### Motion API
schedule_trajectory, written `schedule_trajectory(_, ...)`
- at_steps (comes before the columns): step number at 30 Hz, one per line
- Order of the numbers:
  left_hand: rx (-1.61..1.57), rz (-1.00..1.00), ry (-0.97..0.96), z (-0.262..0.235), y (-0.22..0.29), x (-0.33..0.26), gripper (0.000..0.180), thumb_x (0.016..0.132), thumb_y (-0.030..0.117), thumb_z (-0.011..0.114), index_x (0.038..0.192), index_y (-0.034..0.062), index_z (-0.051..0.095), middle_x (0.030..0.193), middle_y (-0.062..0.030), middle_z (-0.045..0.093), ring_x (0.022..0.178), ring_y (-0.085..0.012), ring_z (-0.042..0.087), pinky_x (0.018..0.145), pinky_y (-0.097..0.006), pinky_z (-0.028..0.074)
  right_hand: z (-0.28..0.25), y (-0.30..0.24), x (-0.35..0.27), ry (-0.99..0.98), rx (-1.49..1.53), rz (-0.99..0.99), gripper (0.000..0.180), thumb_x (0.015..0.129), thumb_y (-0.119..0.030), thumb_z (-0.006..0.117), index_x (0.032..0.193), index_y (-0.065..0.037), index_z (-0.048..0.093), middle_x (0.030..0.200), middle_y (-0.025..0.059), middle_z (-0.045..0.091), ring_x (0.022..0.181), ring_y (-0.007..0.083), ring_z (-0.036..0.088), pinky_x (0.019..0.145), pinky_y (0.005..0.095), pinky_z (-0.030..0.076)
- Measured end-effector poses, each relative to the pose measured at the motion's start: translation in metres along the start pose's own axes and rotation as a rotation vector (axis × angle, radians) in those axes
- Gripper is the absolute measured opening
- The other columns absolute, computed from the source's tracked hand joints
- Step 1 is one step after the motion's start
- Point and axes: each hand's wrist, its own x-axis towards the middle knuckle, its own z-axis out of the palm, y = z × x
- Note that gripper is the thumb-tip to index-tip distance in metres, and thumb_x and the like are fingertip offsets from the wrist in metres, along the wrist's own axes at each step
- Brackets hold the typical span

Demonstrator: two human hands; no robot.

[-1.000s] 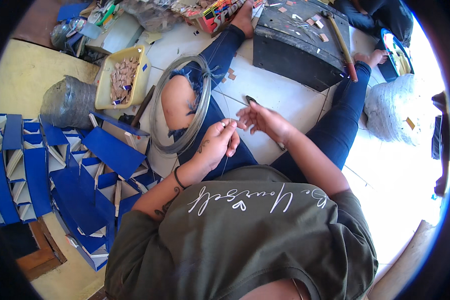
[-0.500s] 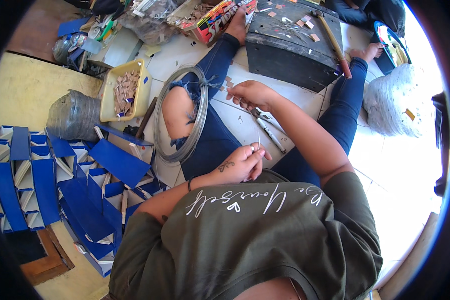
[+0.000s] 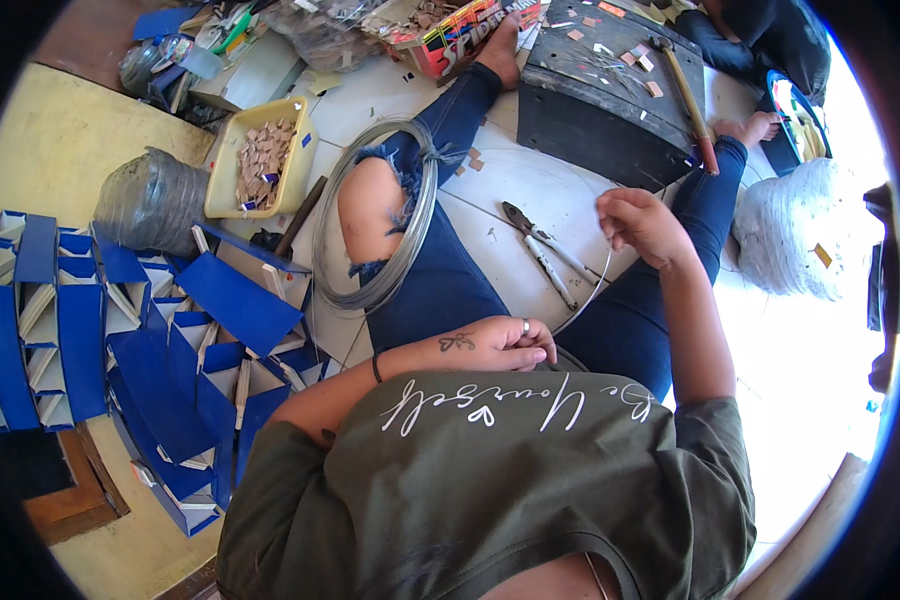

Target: The person sits on the floor and uses pliers to cut short lengths of thin metal wire from a coil. They repeatedly measure, cut, and place the cut pieces on the floor.

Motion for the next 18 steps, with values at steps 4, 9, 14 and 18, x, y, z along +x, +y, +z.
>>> schedule_trajectory(4, 0.123, 0.024, 0.037, 0.0, 0.001, -0.007, 0.017, 0.091, 0.018, 0.047, 0.098, 0.0031, 0.053, 0.074, 0.0039, 0.047, 0.065, -0.0014, 0.042, 0.059, -0.018, 0.036, -0.007, -0.002, -0.037, 0.128, 0.142, -0.168, 0.018, 0.089, -0.018, 0.048, 0.082, -0.003, 0.054, 0.065, 0.0019, 0.053, 0.051, 0.0083, 0.049, 0.048, 0.0194, 0.041)
schedule_trajectory(9, 0.21, -0.012, 0.142, 0.001, -0.002, -0.038, 0.022, 0.092, 0.022, 0.045, 0.094, 0.0035, 0.057, 0.072, 0.0019, 0.051, 0.065, -0.0038, 0.045, 0.06, -0.02, 0.038, 0.004, -0.01, -0.064, 0.109, 0.339, -0.386, 0.017, 0.091, -0.017, 0.045, 0.086, -0.003, 0.054, 0.072, 0.0033, 0.054, 0.056, 0.0088, 0.049, 0.051, 0.0199, 0.039)
schedule_trajectory(14, 0.326, 0.046, 0.346, 0.016, -0.011, -0.089, 0.037, 0.094, 0.03, 0.038, 0.091, 0.0016, 0.062, 0.082, -0.0049, 0.063, 0.075, -0.012, 0.058, 0.068, -0.024, 0.044, 0.039, -0.031, -0.044, 0.018, 0.526, -0.429, 0.019, 0.09, -0.02, 0.045, 0.093, -0.004, 0.054, 0.08, 0.0044, 0.054, 0.058, 0.0083, 0.043, 0.05, 0.0206, 0.033)
schedule_trajectory(18, 0.215, -0.038, 0.539, 0.038, -0.02, -0.125, 0.032, 0.093, 0.025, 0.04, 0.098, 0.002, 0.061, 0.089, -0.0082, 0.064, 0.082, -0.0138, 0.06, 0.076, -0.024, 0.045, 0.083, -0.051, -0.014, -0.169, 0.711, -0.324, 0.018, 0.089, -0.02, 0.043, 0.093, -0.004, 0.051, 0.081, 0.0055, 0.054, 0.057, 0.0094, 0.04, 0.049, 0.0217, 0.031)
